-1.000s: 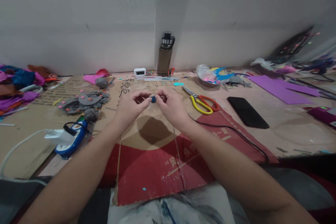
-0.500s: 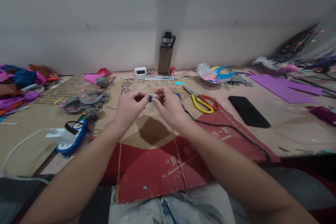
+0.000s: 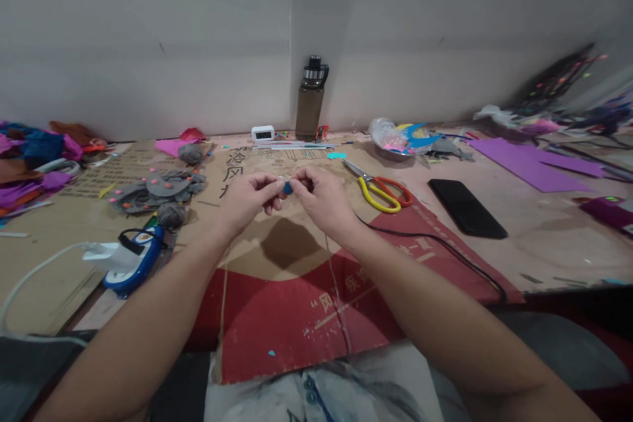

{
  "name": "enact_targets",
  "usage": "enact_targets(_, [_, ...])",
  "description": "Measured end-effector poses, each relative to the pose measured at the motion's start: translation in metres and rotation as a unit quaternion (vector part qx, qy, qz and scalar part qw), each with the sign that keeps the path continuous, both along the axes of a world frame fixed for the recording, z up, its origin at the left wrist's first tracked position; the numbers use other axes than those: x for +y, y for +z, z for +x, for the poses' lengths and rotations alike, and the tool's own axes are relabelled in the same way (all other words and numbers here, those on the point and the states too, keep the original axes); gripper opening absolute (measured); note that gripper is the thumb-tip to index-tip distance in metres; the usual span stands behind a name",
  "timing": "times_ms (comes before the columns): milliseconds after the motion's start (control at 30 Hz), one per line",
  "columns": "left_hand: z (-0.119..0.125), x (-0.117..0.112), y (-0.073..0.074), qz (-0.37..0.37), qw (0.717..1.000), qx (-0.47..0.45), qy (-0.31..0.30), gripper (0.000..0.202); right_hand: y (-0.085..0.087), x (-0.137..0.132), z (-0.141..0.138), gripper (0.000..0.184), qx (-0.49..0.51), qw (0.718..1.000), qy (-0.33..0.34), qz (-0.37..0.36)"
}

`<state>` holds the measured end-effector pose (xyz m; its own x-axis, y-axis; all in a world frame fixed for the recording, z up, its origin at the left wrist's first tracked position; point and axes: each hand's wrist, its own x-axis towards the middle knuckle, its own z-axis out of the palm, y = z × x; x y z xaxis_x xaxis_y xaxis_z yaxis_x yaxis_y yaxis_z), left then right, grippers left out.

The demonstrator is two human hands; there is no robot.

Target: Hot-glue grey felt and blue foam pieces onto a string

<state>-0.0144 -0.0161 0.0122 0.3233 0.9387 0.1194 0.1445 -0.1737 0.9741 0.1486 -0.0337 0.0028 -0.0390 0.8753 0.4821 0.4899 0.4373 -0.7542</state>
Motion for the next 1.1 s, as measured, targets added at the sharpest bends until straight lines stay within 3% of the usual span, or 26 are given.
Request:
enact_targets(67, [-0.003, 0.004, -0.001, -0.049, 0.997, -0.056, -0.021, 0.035, 0.0, 0.001, 0.001, 0.015, -0.002, 1.0, -0.004, -0.003])
enact_targets(133, [-0.006, 0.006, -0.001, -0.047, 0.997, -0.063, -0.011, 0.04, 0.0, 0.001, 0.001, 0.015, -0.007, 1.0, -0.004, -0.008])
enact_targets(233, [-0.005, 0.004, -0.001, 0.045, 0.998, 0.045, 0.024, 0.036, 0.001, 0.0, 0.002, 0.014, -0.027, 1.0, -0.005, -0.01])
enact_targets(333, [-0.001, -0.001, 0.0, 0.146, 0.973, 0.17, 0.06, 0.023, 0.001, -0.001, 0.001, 0.012, -0.057, 0.998, -0.009, 0.008])
enact_targets(433, [0.004, -0.006, 0.001, 0.196, 0.952, 0.218, 0.089, 0.014, -0.002, 0.0, 0.0, 0.012, -0.081, 0.996, -0.004, 0.031])
enact_targets(567, [0.005, -0.008, 0.0, 0.221, 0.945, 0.215, 0.113, 0.012, -0.006, 0.0, -0.003, 0.008, -0.067, 0.997, 0.009, 0.024])
enact_targets(700, [0.0, -0.002, 0.0, 0.231, 0.941, 0.187, 0.161, 0.011, -0.012, 0.001, -0.005, 0.031, -0.042, 0.997, 0.054, -0.036])
enact_targets(767, [-0.005, 0.003, 0.0, 0.219, 0.944, 0.161, 0.184, 0.01, -0.015, 0.002, -0.004, 0.034, -0.061, 0.994, 0.069, -0.052])
enact_targets(933, [-0.015, 0.012, 0.0, 0.197, 0.95, 0.1, 0.22, 0.013, -0.008, -0.006, -0.003, 0.04, -0.045, 0.996, 0.074, -0.025])
enact_targets(1000, [-0.019, 0.014, -0.001, 0.197, 0.948, 0.093, 0.233, 0.013, 0.007, -0.027, -0.002, 0.041, 0.027, 0.992, 0.125, -0.005])
enact_targets(1100, [-0.023, 0.017, -0.002, 0.196, 0.947, 0.082, 0.242, 0.013, 0.034, -0.084, 0.003, 0.042, 0.129, 0.941, 0.309, -0.054])
